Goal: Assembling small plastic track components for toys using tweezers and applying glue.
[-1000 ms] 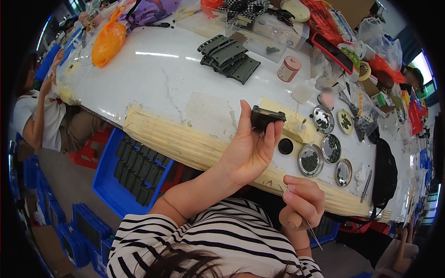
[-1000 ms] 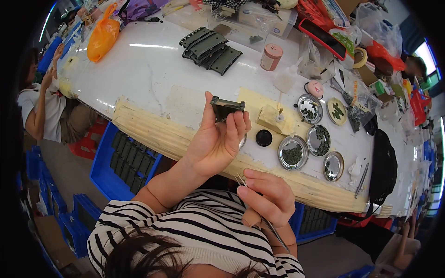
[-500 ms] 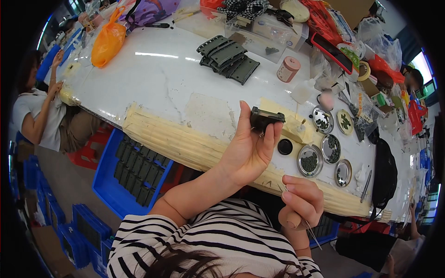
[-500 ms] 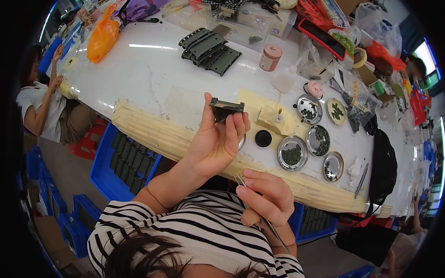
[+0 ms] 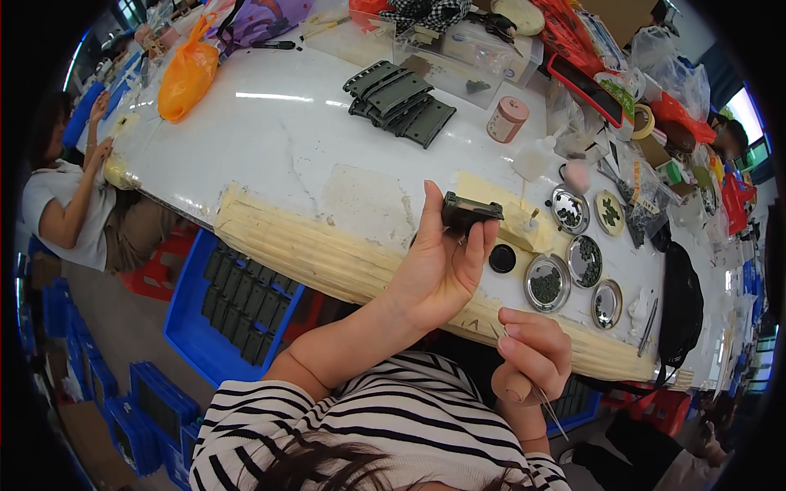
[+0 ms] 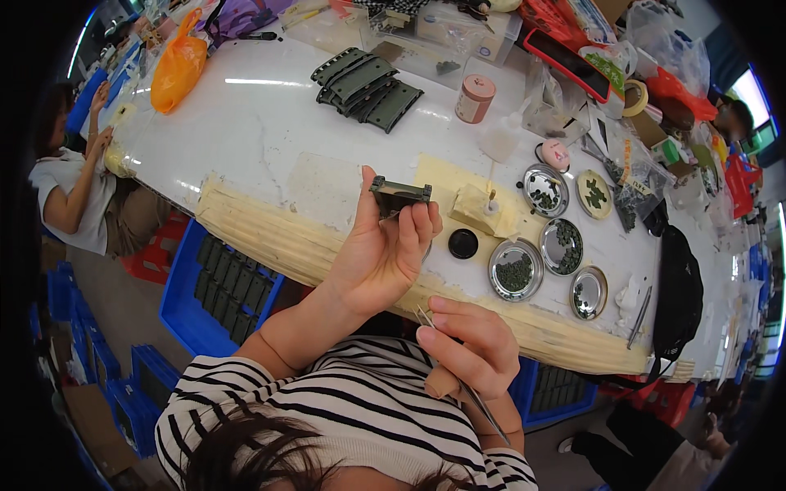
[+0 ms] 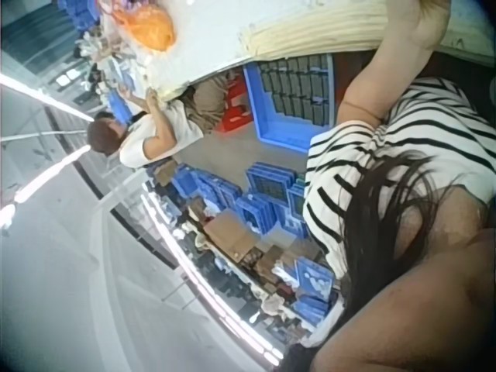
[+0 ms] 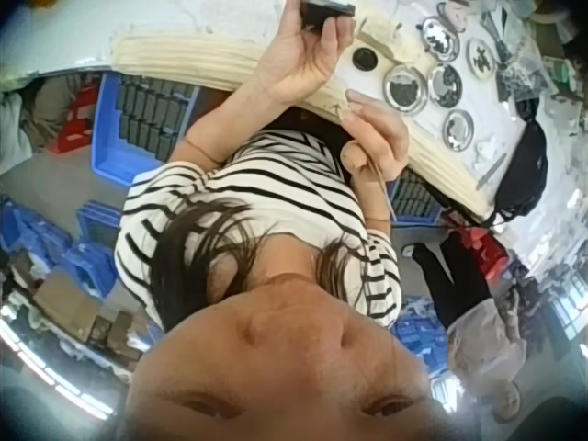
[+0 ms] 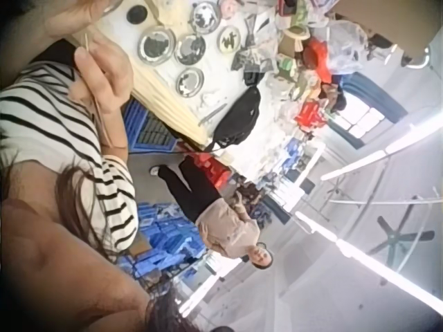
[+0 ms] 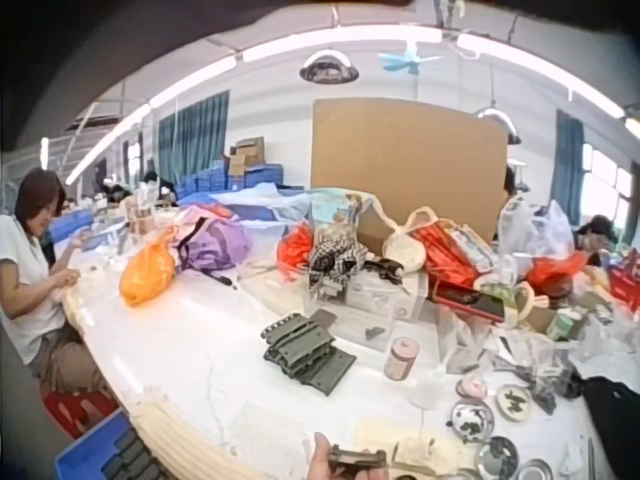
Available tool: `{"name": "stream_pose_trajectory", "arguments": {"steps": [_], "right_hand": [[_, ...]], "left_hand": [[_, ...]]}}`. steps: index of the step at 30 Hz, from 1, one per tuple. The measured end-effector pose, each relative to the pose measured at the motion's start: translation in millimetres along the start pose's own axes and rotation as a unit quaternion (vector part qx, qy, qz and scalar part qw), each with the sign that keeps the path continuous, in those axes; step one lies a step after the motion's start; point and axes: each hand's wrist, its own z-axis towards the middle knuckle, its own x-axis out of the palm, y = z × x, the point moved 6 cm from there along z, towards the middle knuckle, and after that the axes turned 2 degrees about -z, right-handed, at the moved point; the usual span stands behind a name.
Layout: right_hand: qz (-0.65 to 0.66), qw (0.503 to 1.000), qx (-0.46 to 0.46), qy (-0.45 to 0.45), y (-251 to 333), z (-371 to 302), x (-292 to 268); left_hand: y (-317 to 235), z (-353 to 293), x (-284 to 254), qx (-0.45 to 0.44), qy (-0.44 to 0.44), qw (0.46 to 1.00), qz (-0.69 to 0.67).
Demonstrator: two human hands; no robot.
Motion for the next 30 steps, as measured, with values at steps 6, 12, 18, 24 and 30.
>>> {"name": "stream_pose_trajectory", "arguments": {"steps": [6, 12, 18, 24, 30], "right_hand": [[0.017, 1.000, -0.003, 0.006, -3, 6, -7], [-0.111, 0.989, -0.050, 0.088, 3, 28, -8], [-0.156, 0.976, -0.100, 0.115, 5, 36, -2], [-0.155, 0.976, -0.103, 0.116, 7, 37, -1], [-0.158, 0.976, -0.100, 0.115, 6, 36, -2]], "left_hand": [[4, -4, -4, 0.018, -0.015, 0.998, 0.061], [8, -22, -13, 0.063, -0.021, 0.970, 0.233], [8, -27, -17, 0.107, -0.020, 0.950, 0.294], [7, -27, -15, 0.112, 0.023, 0.952, 0.284], [7, -28, -13, 0.123, 0.020, 0.948, 0.293]]}}
